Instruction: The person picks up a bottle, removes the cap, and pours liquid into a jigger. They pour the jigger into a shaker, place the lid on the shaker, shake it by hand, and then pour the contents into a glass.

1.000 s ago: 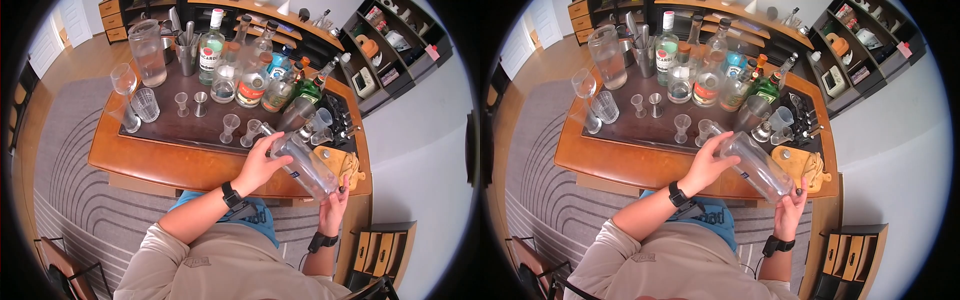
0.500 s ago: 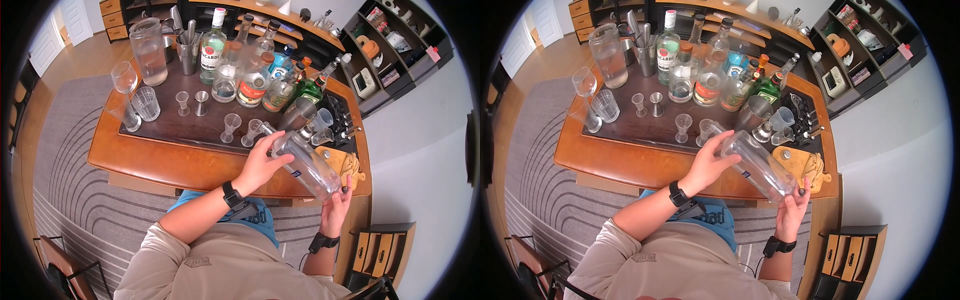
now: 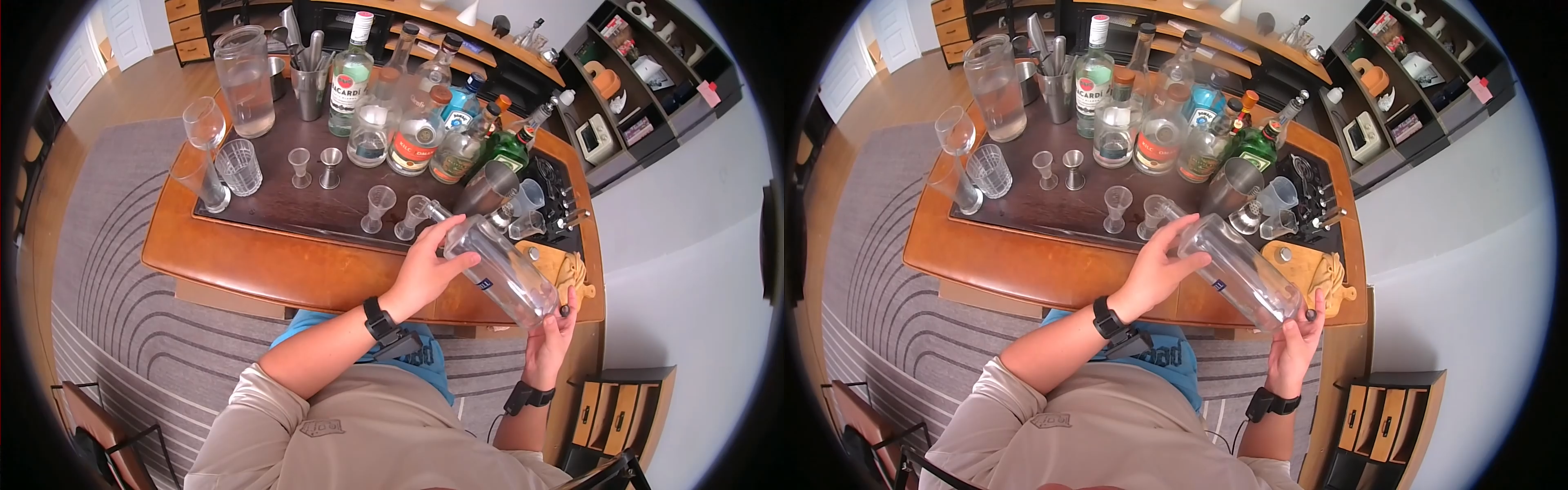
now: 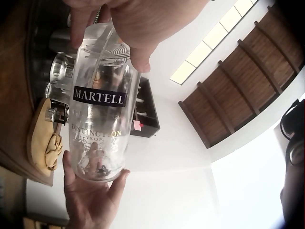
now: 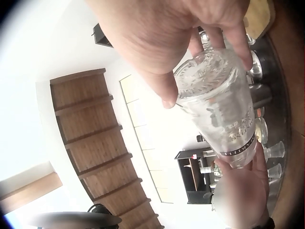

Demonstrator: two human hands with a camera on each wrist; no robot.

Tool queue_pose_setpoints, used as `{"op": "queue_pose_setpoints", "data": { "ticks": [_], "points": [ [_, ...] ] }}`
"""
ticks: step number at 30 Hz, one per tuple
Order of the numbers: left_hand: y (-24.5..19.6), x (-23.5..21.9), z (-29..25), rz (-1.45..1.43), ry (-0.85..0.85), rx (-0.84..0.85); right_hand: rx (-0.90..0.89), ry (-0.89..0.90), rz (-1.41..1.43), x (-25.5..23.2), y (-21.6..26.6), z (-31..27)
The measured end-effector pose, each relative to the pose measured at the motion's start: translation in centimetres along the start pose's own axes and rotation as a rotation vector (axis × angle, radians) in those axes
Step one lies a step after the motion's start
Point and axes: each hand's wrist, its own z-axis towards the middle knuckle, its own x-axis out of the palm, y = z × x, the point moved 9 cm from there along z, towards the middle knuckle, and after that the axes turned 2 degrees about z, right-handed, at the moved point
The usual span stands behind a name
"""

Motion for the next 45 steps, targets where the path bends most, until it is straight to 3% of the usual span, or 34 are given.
{"op": "queue_pose_setpoints", "data": {
  "ticks": [20, 45],
  "points": [
    [0.0, -0.1, 0.0, -0.027, -0.006, -0.01, 0.017, -0.028, 0.075, 1.3, 1.1, 0.0],
    [-0.4, -0.1, 0.2, 0.005, -0.021, 0.009, -0.02, -0.013, -0.033, 1.1, 1.3, 0.3]
  ]
}}
